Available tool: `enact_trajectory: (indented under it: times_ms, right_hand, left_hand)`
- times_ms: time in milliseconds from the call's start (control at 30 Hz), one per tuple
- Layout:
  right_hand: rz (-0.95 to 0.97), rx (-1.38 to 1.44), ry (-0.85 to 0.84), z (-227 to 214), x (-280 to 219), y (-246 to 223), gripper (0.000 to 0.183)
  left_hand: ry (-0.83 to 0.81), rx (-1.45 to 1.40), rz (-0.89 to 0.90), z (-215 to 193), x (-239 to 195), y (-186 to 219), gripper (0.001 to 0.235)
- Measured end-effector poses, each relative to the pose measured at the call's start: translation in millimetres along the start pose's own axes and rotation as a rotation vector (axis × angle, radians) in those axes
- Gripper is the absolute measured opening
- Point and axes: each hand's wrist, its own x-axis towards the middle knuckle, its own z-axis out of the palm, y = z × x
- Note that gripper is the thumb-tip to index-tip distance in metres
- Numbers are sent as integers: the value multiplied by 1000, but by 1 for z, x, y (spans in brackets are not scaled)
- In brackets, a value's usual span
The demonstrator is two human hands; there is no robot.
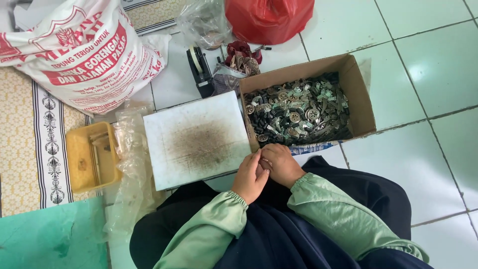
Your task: Picking up small metal parts from a box and placing them into a small plastic bag while sitting on the floor.
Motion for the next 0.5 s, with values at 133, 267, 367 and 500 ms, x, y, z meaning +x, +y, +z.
enact_trajectory:
  times_ms: [133, 267, 367, 500]
  right_hand:
    - [-10, 76, 63, -18, 23, -4, 10]
    - [-31, 90, 190, -25, 84, 25, 14]
    - [-16, 43, 248, -30, 147, 54, 14]
    - [109, 11, 173, -20, 242, 74, 15]
  left_hand:
    - [15, -103, 6, -38, -1, 16, 58]
    - [112, -120, -17, -74, 20, 0, 50]
    - [168, -173, -39, -100, 46, -14, 47]
    - [357, -353, 20, -111, 88, -47, 41]
